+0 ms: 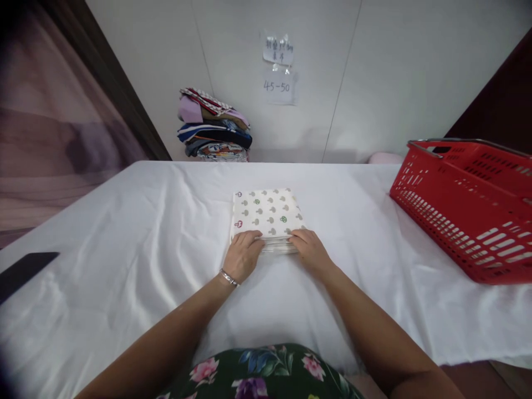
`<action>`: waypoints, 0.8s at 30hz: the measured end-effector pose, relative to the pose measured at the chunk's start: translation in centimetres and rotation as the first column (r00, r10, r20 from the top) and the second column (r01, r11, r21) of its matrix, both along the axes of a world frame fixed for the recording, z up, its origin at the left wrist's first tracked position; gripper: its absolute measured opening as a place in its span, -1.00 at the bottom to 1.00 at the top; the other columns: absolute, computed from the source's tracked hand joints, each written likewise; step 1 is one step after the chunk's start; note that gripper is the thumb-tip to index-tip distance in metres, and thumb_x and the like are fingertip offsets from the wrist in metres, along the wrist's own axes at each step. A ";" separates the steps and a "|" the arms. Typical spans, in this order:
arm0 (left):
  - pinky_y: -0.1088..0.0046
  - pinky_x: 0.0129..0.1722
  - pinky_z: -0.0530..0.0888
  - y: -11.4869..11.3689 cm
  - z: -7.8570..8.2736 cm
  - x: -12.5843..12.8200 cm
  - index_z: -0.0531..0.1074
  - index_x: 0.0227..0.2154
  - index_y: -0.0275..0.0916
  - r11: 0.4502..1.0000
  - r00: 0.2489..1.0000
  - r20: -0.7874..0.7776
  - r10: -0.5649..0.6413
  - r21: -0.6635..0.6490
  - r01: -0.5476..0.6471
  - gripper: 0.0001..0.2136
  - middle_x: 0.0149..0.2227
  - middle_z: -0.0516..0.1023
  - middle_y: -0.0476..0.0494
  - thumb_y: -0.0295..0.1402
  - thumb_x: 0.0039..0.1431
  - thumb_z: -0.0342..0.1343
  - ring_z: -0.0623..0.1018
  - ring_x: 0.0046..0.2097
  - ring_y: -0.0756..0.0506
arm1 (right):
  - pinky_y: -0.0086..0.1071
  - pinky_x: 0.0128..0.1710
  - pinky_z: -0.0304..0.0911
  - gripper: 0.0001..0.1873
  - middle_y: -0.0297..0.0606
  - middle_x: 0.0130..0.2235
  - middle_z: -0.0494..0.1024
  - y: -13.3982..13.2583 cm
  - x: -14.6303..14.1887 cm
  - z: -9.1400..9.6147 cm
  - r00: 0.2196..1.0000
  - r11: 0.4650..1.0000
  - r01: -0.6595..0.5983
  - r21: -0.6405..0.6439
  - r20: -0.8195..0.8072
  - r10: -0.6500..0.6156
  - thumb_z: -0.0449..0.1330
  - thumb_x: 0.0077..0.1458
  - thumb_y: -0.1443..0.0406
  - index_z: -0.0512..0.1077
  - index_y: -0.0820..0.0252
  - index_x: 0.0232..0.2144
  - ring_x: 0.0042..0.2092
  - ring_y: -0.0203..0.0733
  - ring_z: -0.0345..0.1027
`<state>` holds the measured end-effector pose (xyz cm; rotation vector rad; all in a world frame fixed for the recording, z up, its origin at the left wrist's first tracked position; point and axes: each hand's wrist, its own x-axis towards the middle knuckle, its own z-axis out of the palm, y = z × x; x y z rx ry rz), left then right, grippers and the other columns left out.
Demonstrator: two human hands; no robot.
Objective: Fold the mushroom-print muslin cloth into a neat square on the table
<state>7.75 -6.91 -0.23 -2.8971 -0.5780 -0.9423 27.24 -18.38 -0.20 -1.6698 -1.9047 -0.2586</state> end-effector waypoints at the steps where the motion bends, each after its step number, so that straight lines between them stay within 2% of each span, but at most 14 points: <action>1: 0.28 -0.11 0.30 -0.1 0.0 -0.2 0.41 -0.35 -0.21 1.000 1.000 0.008 -0.018 -0.003 0.018 -0.80 -0.14 0.42 -0.14 -0.57 0.15 -0.08 0.36 -0.10 -0.12 | -0.22 -0.13 0.19 -0.69 -0.16 -0.14 0.43 -0.1 -0.1 0.0 1.000 1.000 0.000 0.004 -0.002 0.000 -0.10 0.12 0.48 0.40 0.17 -0.26 -0.12 -0.14 0.28; 6: 0.26 -0.11 0.28 -0.1 -0.6 -0.3 0.39 -0.33 -0.24 0.997 0.997 -0.035 -0.074 -0.002 0.074 -0.81 -0.21 0.43 -0.14 -0.58 0.15 -0.09 0.39 -0.15 -0.11 | -0.20 -0.08 0.17 -0.69 -0.17 -0.08 0.41 -0.3 -0.2 0.0 1.000 1.000 -0.003 -0.031 0.012 0.003 -0.10 0.14 0.47 0.40 0.16 -0.26 -0.04 -0.12 0.25; 11: 0.29 -0.16 0.29 0.2 -1.0 0.2 0.36 -0.35 -0.27 0.999 0.998 -0.055 -0.039 -0.001 0.039 -0.86 -0.27 0.44 -0.13 -0.57 0.15 -0.07 0.40 -0.23 -0.09 | -0.17 -0.06 0.16 -0.74 -0.16 -0.08 0.43 -0.2 -0.1 -0.1 0.999 0.998 -0.012 -0.061 0.044 0.014 -0.07 0.17 0.43 0.39 0.18 -0.23 -0.03 -0.11 0.24; 19: 0.30 -0.17 0.30 0.1 -0.7 0.3 0.38 -0.36 -0.25 1.000 1.000 -0.020 -0.020 -0.015 0.020 -0.88 -0.26 0.45 -0.13 -0.50 0.17 -0.05 0.41 -0.23 -0.10 | -0.20 -0.12 0.16 -0.76 -0.16 -0.10 0.43 0.0 -0.5 0.4 0.998 0.995 0.029 -0.093 0.058 -0.024 -0.06 0.18 0.40 0.40 0.16 -0.27 -0.07 -0.11 0.25; 24: 0.29 -0.16 0.30 -0.1 -0.4 0.1 0.39 -0.27 -0.22 0.999 1.000 -0.014 -0.009 -0.040 0.009 -0.88 -0.19 0.45 -0.13 -0.40 0.19 -0.02 0.40 -0.21 -0.11 | -0.20 -0.12 0.15 -0.74 -0.15 -0.09 0.43 0.1 -0.6 0.4 0.999 0.997 0.022 -0.080 0.042 -0.018 -0.08 0.18 0.43 0.39 0.18 -0.29 -0.06 -0.11 0.24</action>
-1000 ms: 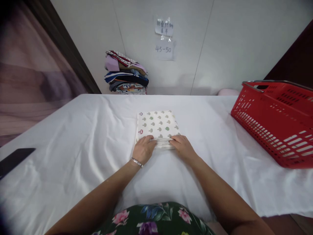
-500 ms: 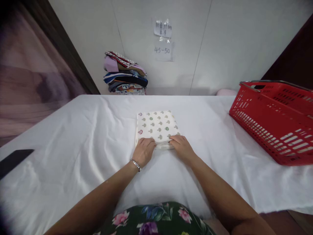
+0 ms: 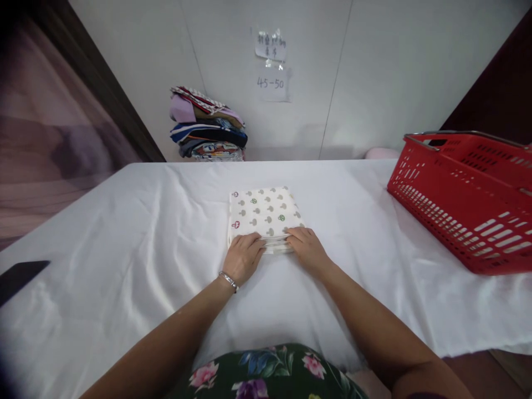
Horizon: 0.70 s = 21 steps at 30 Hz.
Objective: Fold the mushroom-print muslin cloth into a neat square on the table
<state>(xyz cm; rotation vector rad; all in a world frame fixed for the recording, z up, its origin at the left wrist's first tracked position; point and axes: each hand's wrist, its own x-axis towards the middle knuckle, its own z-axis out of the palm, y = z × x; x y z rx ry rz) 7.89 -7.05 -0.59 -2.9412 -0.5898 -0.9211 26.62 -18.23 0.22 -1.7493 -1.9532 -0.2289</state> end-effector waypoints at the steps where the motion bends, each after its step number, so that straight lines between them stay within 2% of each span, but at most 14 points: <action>1: 0.29 -0.16 0.30 0.0 0.0 0.0 0.40 -0.25 -0.21 1.000 1.000 -0.004 0.007 0.003 -0.007 -0.87 -0.18 0.44 -0.13 -0.40 0.18 -0.02 0.40 -0.21 -0.11 | -0.20 -0.11 0.15 -0.74 -0.15 -0.08 0.42 0.0 0.0 0.0 1.000 1.000 -0.002 0.008 -0.009 0.002 -0.09 0.18 0.43 0.39 0.18 -0.29 -0.05 -0.12 0.24; 9: 0.29 -0.20 0.31 0.2 0.1 0.3 0.41 -0.34 -0.21 0.998 1.000 -0.015 0.013 0.055 -0.012 -0.89 -0.20 0.45 -0.12 -0.45 0.17 -0.02 0.41 -0.23 -0.11 | -0.16 -0.08 0.16 -0.74 -0.15 -0.06 0.42 -0.2 0.1 0.0 0.998 1.000 -0.021 0.022 -0.053 0.022 -0.10 0.19 0.41 0.39 0.18 -0.28 -0.03 -0.11 0.25; 16: 0.21 0.02 0.24 -0.1 0.4 0.0 0.40 -0.38 -0.24 0.994 0.996 0.066 -0.056 0.100 0.049 -0.83 -0.16 0.45 -0.14 -0.56 0.15 -0.07 0.38 -0.06 -0.12 | -0.14 -0.05 0.17 -0.79 -0.12 -0.08 0.44 -0.3 0.4 -0.5 0.997 0.995 -0.056 0.079 -0.041 0.059 -0.02 0.19 0.34 0.35 0.19 -0.16 -0.02 -0.09 0.26; 21: 0.19 0.04 0.23 0.0 0.1 -0.1 0.40 -0.39 -0.23 0.994 0.996 0.050 -0.073 0.090 0.069 -0.80 -0.12 0.43 -0.15 -0.59 0.13 -0.09 0.35 -0.01 -0.13 | -0.16 -0.10 0.20 -0.71 -0.16 -0.15 0.48 -0.1 0.3 -0.7 0.998 0.996 -0.038 0.083 -0.052 0.043 -0.07 0.20 0.37 0.29 0.17 -0.05 -0.10 -0.12 0.31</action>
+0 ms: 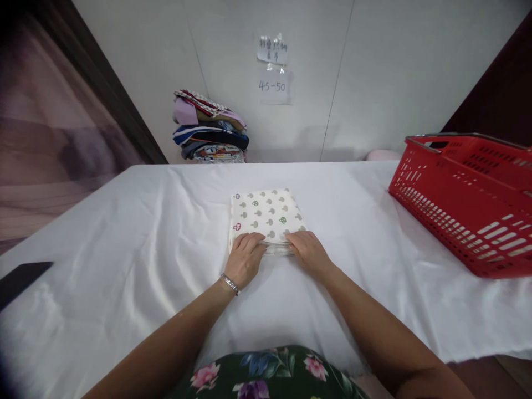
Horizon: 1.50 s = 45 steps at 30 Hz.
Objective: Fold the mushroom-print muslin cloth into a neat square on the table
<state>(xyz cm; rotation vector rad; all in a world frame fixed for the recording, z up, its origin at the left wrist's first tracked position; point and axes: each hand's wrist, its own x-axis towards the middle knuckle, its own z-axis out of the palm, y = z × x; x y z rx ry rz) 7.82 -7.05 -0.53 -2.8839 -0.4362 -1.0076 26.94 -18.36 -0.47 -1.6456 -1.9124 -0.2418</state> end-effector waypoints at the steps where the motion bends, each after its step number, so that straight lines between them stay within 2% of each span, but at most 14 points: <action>1: 0.19 0.04 0.23 0.1 -0.1 0.0 0.40 -0.39 -0.24 1.000 1.000 0.003 -0.002 -0.002 0.002 -0.81 -0.12 0.43 -0.15 -0.59 0.12 -0.08 0.35 -0.01 -0.13 | -0.17 -0.12 0.21 -0.72 -0.16 -0.16 0.49 0.1 -0.1 0.0 1.000 1.000 -0.001 0.004 0.005 0.001 -0.07 0.20 0.38 0.30 0.17 -0.06 -0.11 -0.12 0.31; 7: 0.19 0.00 0.26 0.3 -0.5 0.3 0.38 -0.38 -0.27 0.999 1.000 0.025 -0.004 -0.047 0.005 -0.86 -0.14 0.42 -0.20 -0.57 0.12 -0.05 0.35 -0.04 -0.15 | -0.22 -0.13 0.18 -0.75 -0.18 -0.17 0.49 0.4 -0.4 -0.1 0.999 0.995 0.036 0.089 0.020 -0.038 -0.03 0.17 0.43 0.39 0.17 -0.17 -0.12 -0.15 0.30; 12: 0.21 -0.08 0.30 0.2 -0.4 0.3 0.36 -0.38 -0.25 0.991 0.999 0.035 0.020 -0.130 -0.016 -0.87 -0.19 0.42 -0.19 -0.52 0.16 -0.08 0.38 -0.11 -0.14 | -0.20 -0.10 0.16 -0.77 -0.18 -0.14 0.47 0.2 -0.5 0.1 0.999 0.999 -0.036 0.000 0.032 0.036 -0.01 0.17 0.40 0.39 0.17 -0.16 -0.09 -0.15 0.28; 17: 0.23 -0.09 0.30 0.3 -0.2 0.3 0.34 -0.36 -0.25 0.976 0.999 0.038 0.025 -0.219 -0.016 -0.88 -0.21 0.42 -0.18 -0.50 0.17 -0.09 0.39 -0.15 -0.11 | -0.20 -0.09 0.15 -0.78 -0.18 -0.14 0.46 0.4 -0.7 0.3 0.999 0.999 -0.003 -0.052 0.046 0.005 0.02 0.17 0.32 0.37 0.16 -0.14 -0.09 -0.13 0.27; 23: 0.26 -0.06 0.28 0.4 -0.3 0.4 0.34 -0.35 -0.25 0.958 0.999 0.042 0.034 -0.287 -0.021 -0.88 -0.22 0.42 -0.16 -0.48 0.19 -0.10 0.40 -0.14 -0.09 | -0.24 -0.13 0.14 -0.77 -0.19 -0.16 0.46 0.7 -1.0 0.3 0.997 0.995 0.049 -0.085 0.059 -0.044 -0.01 0.20 0.34 0.35 0.17 -0.12 -0.12 -0.15 0.26; 29: 0.27 -0.06 0.28 0.4 -0.3 0.4 0.34 -0.35 -0.26 0.958 0.998 0.051 0.044 -0.284 -0.028 -0.89 -0.22 0.42 -0.16 -0.48 0.19 -0.08 0.39 -0.13 -0.09 | -0.24 -0.15 0.14 -0.75 -0.15 -0.13 0.43 0.8 -1.1 0.4 0.992 0.994 0.075 -0.073 0.106 -0.067 0.00 0.18 0.34 0.33 0.20 -0.08 -0.11 -0.13 0.22; 34: 0.23 -0.02 0.26 0.3 0.0 0.4 0.37 -0.36 -0.23 0.979 1.000 -0.007 0.023 -0.202 -0.024 -0.88 -0.20 0.45 -0.14 -0.47 0.18 -0.07 0.41 -0.15 -0.09 | -0.27 -0.24 0.13 -0.72 -0.16 -0.24 0.45 0.8 -0.7 0.2 0.987 0.997 0.081 0.001 0.138 -0.081 -0.06 0.19 0.42 0.35 0.21 -0.11 -0.20 -0.14 0.24; 38: 0.20 0.02 0.24 0.1 0.2 0.4 0.37 -0.35 -0.22 0.985 0.999 -0.018 0.043 -0.166 -0.046 -0.91 -0.16 0.45 -0.15 -0.47 0.15 -0.03 0.40 -0.13 -0.10 | -0.27 -0.24 0.12 -0.68 -0.15 -0.24 0.44 0.7 -0.3 -0.2 0.986 0.998 0.058 -0.010 0.160 -0.055 -0.06 0.15 0.47 0.33 0.22 -0.09 -0.20 -0.13 0.24; 41: 0.19 0.02 0.24 0.1 0.3 0.3 0.36 -0.30 -0.22 0.989 0.999 -0.018 0.044 -0.141 -0.046 -0.91 -0.12 0.44 -0.17 -0.45 0.14 0.00 0.40 -0.10 -0.11 | -0.27 -0.24 0.12 -0.66 -0.15 -0.22 0.44 0.7 -0.3 -0.2 0.985 0.998 0.055 -0.023 0.164 -0.050 -0.06 0.14 0.48 0.32 0.19 -0.06 -0.19 -0.13 0.24; 45: 0.18 0.06 0.20 0.0 0.6 0.2 0.33 -0.16 -0.19 0.992 0.999 -0.051 0.011 -0.122 -0.017 -0.78 -0.11 0.45 -0.14 -0.48 0.11 0.00 0.40 -0.07 -0.10 | -0.27 -0.25 0.13 -0.66 -0.15 -0.24 0.45 0.6 -0.3 -0.1 0.986 0.999 0.052 -0.015 0.162 -0.049 -0.06 0.15 0.46 0.32 0.20 -0.05 -0.20 -0.13 0.25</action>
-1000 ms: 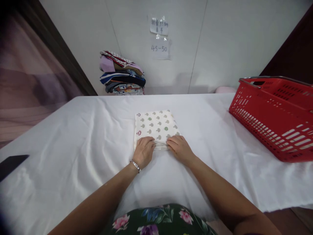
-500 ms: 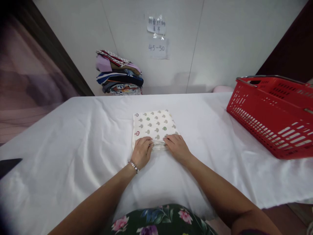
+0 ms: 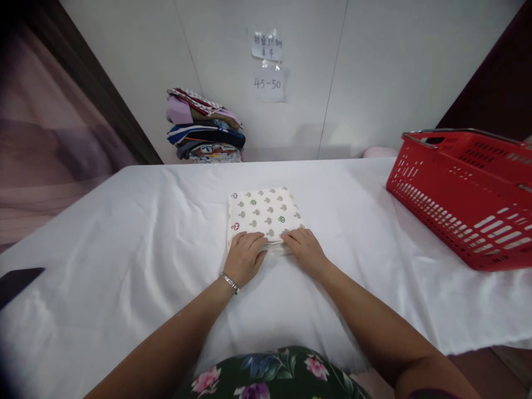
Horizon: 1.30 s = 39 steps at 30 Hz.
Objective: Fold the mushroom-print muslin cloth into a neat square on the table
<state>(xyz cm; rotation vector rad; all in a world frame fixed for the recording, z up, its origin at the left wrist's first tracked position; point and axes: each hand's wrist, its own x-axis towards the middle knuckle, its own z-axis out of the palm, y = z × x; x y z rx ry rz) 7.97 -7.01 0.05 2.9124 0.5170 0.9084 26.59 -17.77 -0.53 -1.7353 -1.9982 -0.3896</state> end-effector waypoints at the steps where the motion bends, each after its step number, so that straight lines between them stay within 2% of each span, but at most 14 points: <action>1: 0.17 0.06 0.19 0.0 0.1 0.0 0.32 -0.14 -0.18 1.000 1.000 -0.014 -0.008 0.000 0.008 -0.76 -0.13 0.46 -0.12 -0.48 0.11 0.00 0.40 -0.08 -0.10 | -0.27 -0.25 0.14 -0.67 -0.14 -0.24 0.45 0.0 0.0 0.0 1.000 1.000 0.001 0.008 -0.002 -0.001 -0.07 0.16 0.45 0.33 0.21 -0.06 -0.20 -0.13 0.25; 7: 0.16 0.02 0.21 -0.1 0.1 0.3 0.36 -0.24 -0.19 0.999 0.999 -0.045 0.024 0.029 -0.022 -0.84 -0.28 0.51 -0.09 -0.49 0.12 0.00 0.44 -0.16 -0.10 | -0.27 -0.24 0.16 -0.73 -0.12 -0.23 0.46 0.0 -0.2 -0.1 1.000 0.997 -0.013 0.078 -0.023 0.015 -0.05 0.15 0.46 0.36 0.24 -0.15 -0.20 -0.13 0.26; 11: 0.17 0.00 0.23 0.0 -0.2 0.2 0.38 -0.27 -0.19 0.997 0.999 -0.025 0.035 0.073 -0.033 -0.85 -0.35 0.51 -0.08 -0.51 0.13 -0.02 0.45 -0.22 -0.09 | -0.27 -0.23 0.16 -0.72 -0.13 -0.22 0.45 -0.2 0.1 -0.3 0.999 0.996 -0.049 0.069 -0.011 0.049 -0.03 0.11 0.50 0.37 0.22 -0.18 -0.18 -0.12 0.26; 15: 0.19 -0.03 0.24 -0.1 -0.1 -0.1 0.39 -0.28 -0.17 0.996 0.999 -0.035 0.028 0.084 -0.025 -0.84 -0.35 0.50 -0.08 -0.51 0.14 -0.03 0.44 -0.23 -0.08 | -0.27 -0.23 0.15 -0.71 -0.13 -0.22 0.45 -0.3 0.2 -0.4 0.998 0.996 -0.062 0.071 -0.007 0.063 -0.01 0.09 0.50 0.37 0.22 -0.17 -0.18 -0.12 0.26; 21: 0.29 -0.24 0.28 -0.2 -0.1 -0.3 0.41 -0.32 -0.17 0.996 0.997 -0.070 0.044 0.087 -0.038 -0.86 -0.34 0.45 -0.10 -0.48 0.17 -0.03 0.39 -0.25 -0.10 | -0.27 -0.23 0.16 -0.73 -0.16 -0.23 0.45 -0.4 0.2 -0.6 0.998 0.997 -0.070 0.029 -0.005 0.070 -0.02 0.13 0.46 0.39 0.17 -0.19 -0.20 -0.14 0.26; 28: 0.29 -0.25 0.26 -0.4 -0.3 -0.6 0.41 -0.30 -0.17 0.997 0.992 -0.118 0.051 0.058 -0.044 -0.86 -0.38 0.43 -0.08 -0.48 0.16 -0.02 0.36 -0.27 -0.10 | -0.24 -0.24 0.19 -0.75 -0.17 -0.24 0.45 -0.6 0.0 -0.3 0.995 0.996 -0.084 -0.004 -0.056 0.083 -0.02 0.16 0.41 0.42 0.16 -0.20 -0.21 -0.14 0.28; 33: 0.30 -0.21 0.25 -0.6 0.2 -1.0 0.41 -0.30 -0.19 1.000 0.998 -0.062 0.021 0.012 -0.020 -0.88 -0.33 0.43 -0.08 -0.37 0.19 -0.02 0.36 -0.24 -0.08 | -0.22 -0.25 0.21 -0.75 -0.17 -0.26 0.45 -0.7 -0.2 -0.5 0.992 0.995 -0.097 0.020 -0.078 0.099 -0.01 0.17 0.39 0.44 0.14 -0.21 -0.22 -0.13 0.30; 36: 0.32 -0.23 0.23 -0.6 0.1 -1.0 0.41 -0.35 -0.19 0.999 0.997 -0.071 0.030 0.017 -0.029 -0.87 -0.32 0.43 -0.08 -0.39 0.20 -0.04 0.35 -0.23 -0.07 | -0.21 -0.26 0.23 -0.75 -0.16 -0.26 0.45 -0.8 -0.4 -0.6 0.988 0.994 -0.100 0.034 -0.112 0.104 -0.01 0.17 0.38 0.45 0.14 -0.22 -0.23 -0.13 0.30; 39: 0.35 -0.26 0.21 -0.6 -0.4 -1.0 0.41 -0.40 -0.20 0.999 0.990 -0.129 0.052 0.005 -0.052 -0.86 -0.35 0.42 -0.06 -0.44 0.19 -0.03 0.34 -0.25 -0.06 | -0.19 -0.23 0.26 -0.75 -0.16 -0.22 0.44 -1.1 -0.4 -0.3 0.980 0.996 -0.078 -0.038 -0.187 0.069 -0.01 0.17 0.34 0.45 0.13 -0.21 -0.20 -0.12 0.31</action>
